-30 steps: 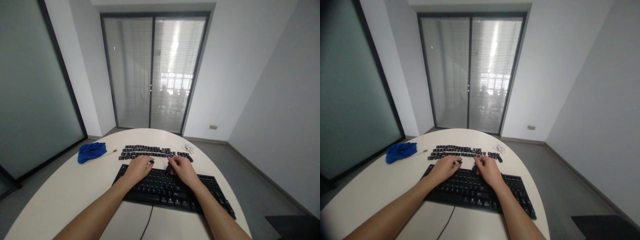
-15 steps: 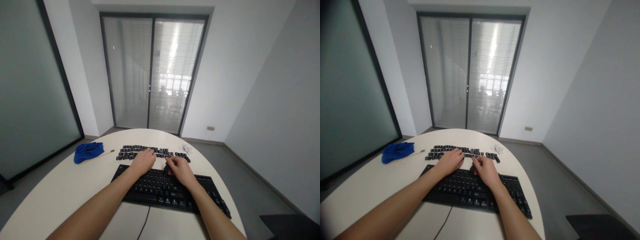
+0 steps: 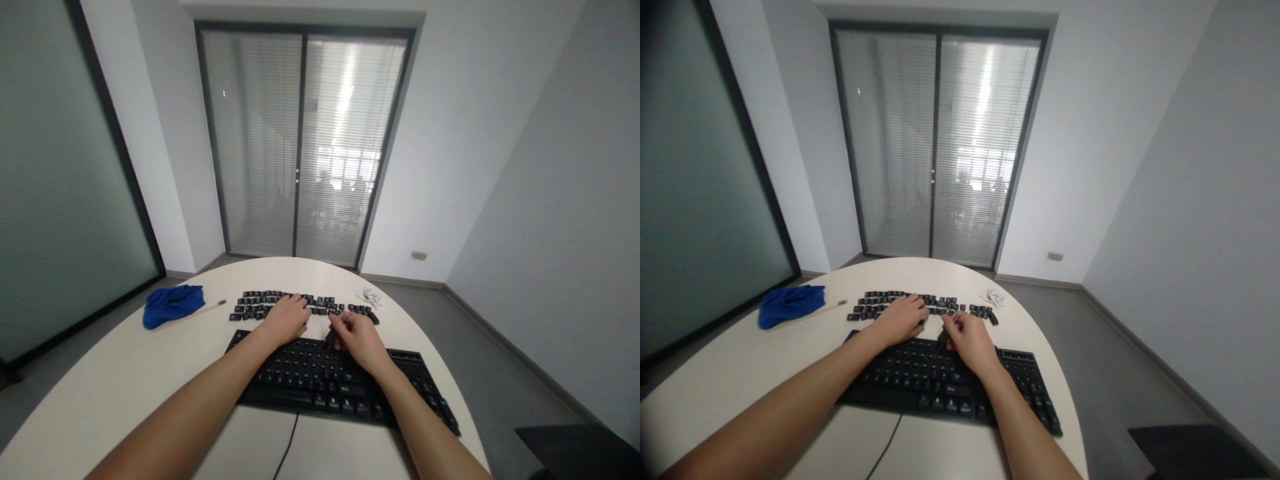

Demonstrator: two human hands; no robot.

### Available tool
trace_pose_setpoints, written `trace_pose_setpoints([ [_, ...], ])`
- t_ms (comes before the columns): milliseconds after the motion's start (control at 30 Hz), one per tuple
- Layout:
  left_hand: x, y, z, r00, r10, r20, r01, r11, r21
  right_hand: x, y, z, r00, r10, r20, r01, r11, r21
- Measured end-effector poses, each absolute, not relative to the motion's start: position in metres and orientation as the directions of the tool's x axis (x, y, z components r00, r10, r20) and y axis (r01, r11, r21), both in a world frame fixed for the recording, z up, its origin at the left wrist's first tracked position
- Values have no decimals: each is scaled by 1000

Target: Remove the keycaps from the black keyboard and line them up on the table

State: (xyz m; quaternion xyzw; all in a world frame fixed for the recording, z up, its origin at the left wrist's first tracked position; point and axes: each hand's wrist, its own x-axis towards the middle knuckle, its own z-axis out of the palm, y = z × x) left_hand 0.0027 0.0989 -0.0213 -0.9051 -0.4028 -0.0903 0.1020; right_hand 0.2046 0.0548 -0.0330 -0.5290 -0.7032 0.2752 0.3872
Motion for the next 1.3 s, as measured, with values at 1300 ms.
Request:
trace_pose_setpoints([
  [1300,-25,24,-33,647,683,339,468,-707,530,191,22,1,-450,854,262,585,503,-636],
])
